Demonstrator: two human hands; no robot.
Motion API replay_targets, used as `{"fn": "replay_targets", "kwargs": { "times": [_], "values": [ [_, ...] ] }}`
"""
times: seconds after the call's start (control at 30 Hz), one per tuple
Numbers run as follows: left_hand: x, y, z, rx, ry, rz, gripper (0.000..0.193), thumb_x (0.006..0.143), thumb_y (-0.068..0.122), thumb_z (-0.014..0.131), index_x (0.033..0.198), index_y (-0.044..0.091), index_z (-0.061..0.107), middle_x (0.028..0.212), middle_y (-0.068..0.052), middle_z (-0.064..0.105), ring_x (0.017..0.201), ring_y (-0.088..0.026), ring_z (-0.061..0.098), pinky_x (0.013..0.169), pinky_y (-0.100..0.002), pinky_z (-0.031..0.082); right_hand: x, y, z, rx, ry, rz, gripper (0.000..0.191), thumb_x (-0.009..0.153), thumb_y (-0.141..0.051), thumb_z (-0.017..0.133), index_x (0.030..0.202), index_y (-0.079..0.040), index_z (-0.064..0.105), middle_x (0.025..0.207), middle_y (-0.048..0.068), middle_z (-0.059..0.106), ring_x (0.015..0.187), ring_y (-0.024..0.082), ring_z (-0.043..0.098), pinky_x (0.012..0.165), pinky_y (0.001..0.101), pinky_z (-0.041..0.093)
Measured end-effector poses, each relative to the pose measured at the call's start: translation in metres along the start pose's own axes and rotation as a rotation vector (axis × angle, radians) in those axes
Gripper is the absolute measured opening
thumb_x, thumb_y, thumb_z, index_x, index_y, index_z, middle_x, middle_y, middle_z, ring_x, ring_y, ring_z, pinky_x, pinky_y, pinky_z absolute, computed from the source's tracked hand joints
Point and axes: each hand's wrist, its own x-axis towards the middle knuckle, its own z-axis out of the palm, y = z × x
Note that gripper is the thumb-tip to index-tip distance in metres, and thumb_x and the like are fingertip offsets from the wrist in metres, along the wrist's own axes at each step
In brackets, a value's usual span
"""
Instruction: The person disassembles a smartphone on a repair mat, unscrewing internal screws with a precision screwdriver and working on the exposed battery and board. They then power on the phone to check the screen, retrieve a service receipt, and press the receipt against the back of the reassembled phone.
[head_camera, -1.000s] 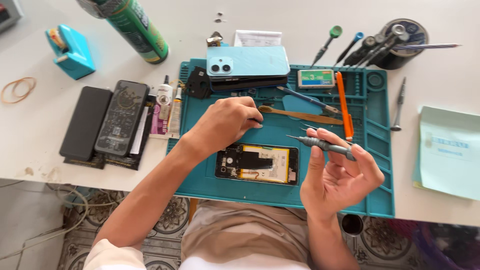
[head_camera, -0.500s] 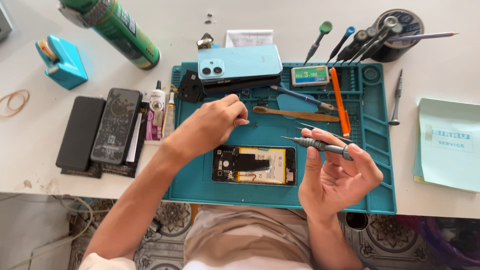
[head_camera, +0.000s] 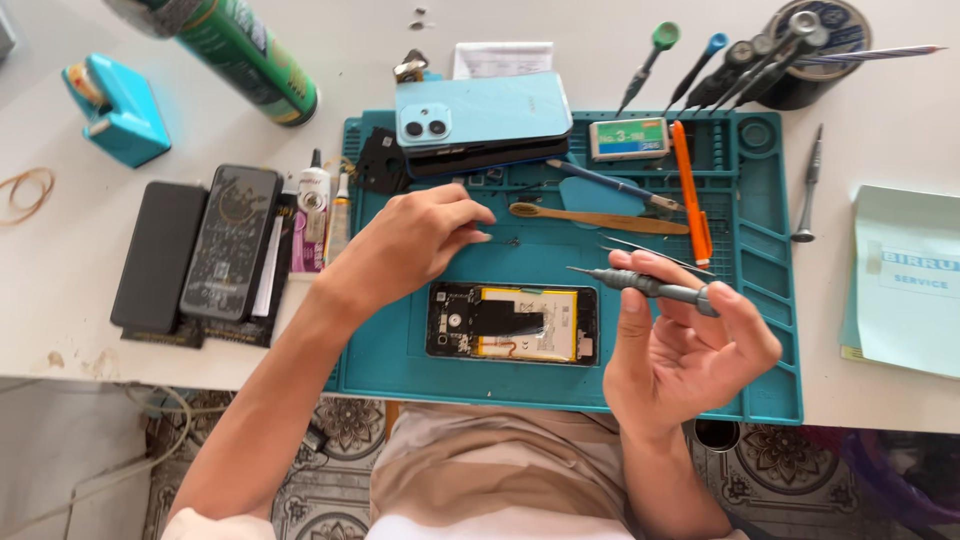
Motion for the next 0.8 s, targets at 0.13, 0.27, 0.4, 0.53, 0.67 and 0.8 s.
{"fn": "replay_targets", "kwargs": {
  "times": [0.13, 0.27, 0.4, 0.53, 0.67, 0.8],
  "values": [
    [0.000, -0.001, 0.016, 0.051, 0.123, -0.043, 0.011, 0.088, 0.015, 0.077, 0.094, 0.006, 0.074, 0.093, -0.010, 0.069, 0.084, -0.033, 0.070, 0.072, -0.044, 0.055, -0.001, -0.001, 0.000, 0.006, 0.002, 0.011, 0.048, 0.114, 0.003, 0.067, 0.140, -0.013, 0.030, 0.117, 0.026, 0.068, 0.112, 0.030, 0.075, 0.100, 0.0431, 0.063],
    [-0.003, 0.001, 0.024, 0.202, 0.188, 0.080, 0.012, 0.092, 0.013, 0.072, 0.090, 0.003, 0.065, 0.091, -0.012, 0.064, 0.088, -0.033, 0.069, 0.074, -0.043, 0.056, -0.001, -0.004, 0.001, 0.020, -0.001, 0.044, 0.047, 0.116, 0.000, 0.068, 0.138, -0.013, 0.029, 0.117, 0.027, 0.070, 0.110, 0.029, 0.076, 0.101, 0.0428, 0.062],
    [-0.011, 0.002, 0.016, 0.065, 0.274, 0.014, 0.010, 0.101, 0.008, 0.064, 0.099, -0.001, 0.058, 0.098, -0.015, 0.062, 0.088, -0.032, 0.068, 0.074, -0.041, 0.056, -0.001, -0.003, -0.002, -0.016, -0.023, 0.047, 0.047, 0.120, 0.000, 0.069, 0.141, -0.012, 0.029, 0.109, 0.024, 0.070, 0.108, 0.028, 0.075, 0.102, 0.0434, 0.058],
    [-0.029, -0.003, -0.004, 0.016, 0.373, -0.022, 0.011, 0.102, 0.008, 0.068, 0.098, 0.000, 0.061, 0.096, -0.015, 0.064, 0.084, -0.031, 0.067, 0.072, -0.041, 0.054, -0.005, 0.001, -0.005, 0.006, -0.021, 0.053, 0.048, 0.120, -0.001, 0.070, 0.142, -0.012, 0.029, 0.106, 0.023, 0.071, 0.107, 0.027, 0.075, 0.102, 0.0429, 0.058],
    [-0.033, -0.004, -0.015, 0.002, 0.283, -0.090, 0.007, 0.098, 0.010, 0.071, 0.098, 0.003, 0.069, 0.093, -0.011, 0.067, 0.079, -0.027, 0.070, 0.068, -0.040, 0.054, -0.006, 0.002, -0.005, 0.037, -0.011, 0.049, 0.048, 0.118, 0.000, 0.070, 0.141, -0.012, 0.030, 0.109, 0.025, 0.071, 0.107, 0.027, 0.076, 0.102, 0.0430, 0.060],
    [-0.023, 0.006, -0.002, 0.021, 0.236, -0.052, 0.012, 0.089, 0.018, 0.078, 0.097, 0.009, 0.077, 0.090, -0.008, 0.069, 0.076, -0.027, 0.070, 0.066, -0.040, 0.054, -0.003, -0.001, -0.001, 0.074, 0.001, 0.040, 0.047, 0.117, 0.000, 0.069, 0.141, -0.013, 0.030, 0.119, 0.028, 0.071, 0.107, 0.028, 0.077, 0.103, 0.0422, 0.067]
  ]
}}
